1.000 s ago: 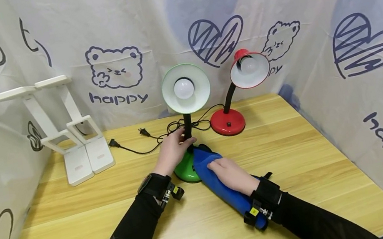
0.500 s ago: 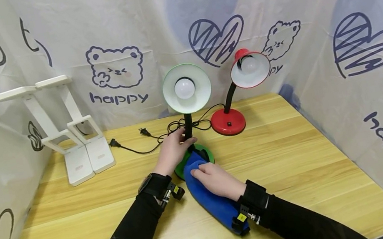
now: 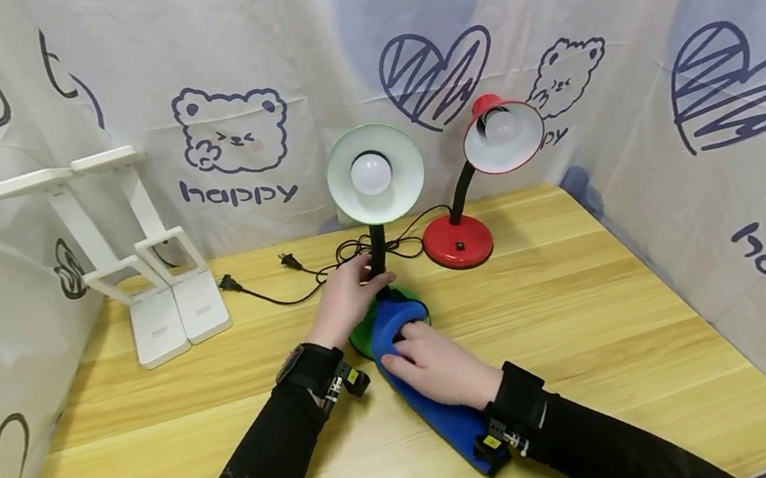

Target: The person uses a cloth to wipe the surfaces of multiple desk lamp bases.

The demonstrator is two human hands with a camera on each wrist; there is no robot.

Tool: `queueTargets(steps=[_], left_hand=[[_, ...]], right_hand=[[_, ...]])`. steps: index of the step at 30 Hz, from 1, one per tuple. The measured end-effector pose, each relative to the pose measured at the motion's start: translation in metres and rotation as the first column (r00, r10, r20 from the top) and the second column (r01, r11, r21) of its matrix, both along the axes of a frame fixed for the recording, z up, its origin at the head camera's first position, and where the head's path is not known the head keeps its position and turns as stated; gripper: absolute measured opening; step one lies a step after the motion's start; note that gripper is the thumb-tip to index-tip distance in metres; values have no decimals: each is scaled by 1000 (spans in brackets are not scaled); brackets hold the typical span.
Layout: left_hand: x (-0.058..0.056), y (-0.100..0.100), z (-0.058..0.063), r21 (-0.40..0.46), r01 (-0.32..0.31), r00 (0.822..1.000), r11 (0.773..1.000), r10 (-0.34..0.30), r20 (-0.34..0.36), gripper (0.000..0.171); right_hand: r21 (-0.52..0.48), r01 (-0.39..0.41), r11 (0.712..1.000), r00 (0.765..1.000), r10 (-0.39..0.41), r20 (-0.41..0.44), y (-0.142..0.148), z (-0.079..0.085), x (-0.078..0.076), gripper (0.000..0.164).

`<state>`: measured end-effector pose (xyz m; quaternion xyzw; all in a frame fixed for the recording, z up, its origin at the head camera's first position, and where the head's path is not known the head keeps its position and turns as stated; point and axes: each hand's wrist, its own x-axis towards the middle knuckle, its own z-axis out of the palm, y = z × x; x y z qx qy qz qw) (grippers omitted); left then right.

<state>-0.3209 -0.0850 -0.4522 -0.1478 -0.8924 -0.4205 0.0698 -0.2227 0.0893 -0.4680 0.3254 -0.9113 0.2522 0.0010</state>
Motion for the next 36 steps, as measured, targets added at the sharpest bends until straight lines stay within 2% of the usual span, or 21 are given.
queueTargets(steps=[3, 6, 9, 13, 17, 19, 21, 23, 30, 33, 36], left_hand=[[1, -2, 2, -7, 20, 1000, 1000, -20, 21, 25], [2, -3, 5, -19, 60, 996, 998, -58, 69, 26], [1, -6, 8, -45, 96, 989, 994, -90, 115, 26], [0, -7, 12, -98, 102, 988, 990, -89, 130, 27], [1, -7, 14, -136, 93, 991, 986, -79, 107, 29], [2, -7, 14, -141, 92, 992, 986, -78, 103, 27], [4, -7, 14, -138, 92, 992, 986, -78, 100, 25], [6, -7, 15, -149, 79, 995, 986, -67, 80, 23], [7, -6, 15, -266, 18, 997, 964, -36, -64, 22], [7, -6, 14, -306, 1, 994, 952, -33, -101, 22], [7, -7, 14, -321, -12, 994, 947, -25, -110, 23]], right_hand=[[156, -61, 986, 979, 90, -182, -7, 1, -2, 41], [287, -86, 954, 941, 173, -291, -13, 3, -6, 31], [404, -110, 908, 899, 264, -350, -17, 4, -12, 21], [502, -140, 853, 843, 369, -391, -25, 8, -20, 22], [564, -107, 819, 790, 414, -452, -38, 8, -26, 20], [584, -73, 808, 773, 416, -479, -46, 6, -30, 22], [590, -41, 806, 772, 401, -493, -52, 4, -35, 26], [575, -15, 818, 779, 370, -506, -58, 2, -40, 30], [399, 48, 916, 829, 186, -527, -74, -3, -60, 34], [359, 77, 930, 845, 130, -518, -80, -4, -64, 38], [356, 102, 929, 852, 103, -513, -86, -3, -68, 41]])
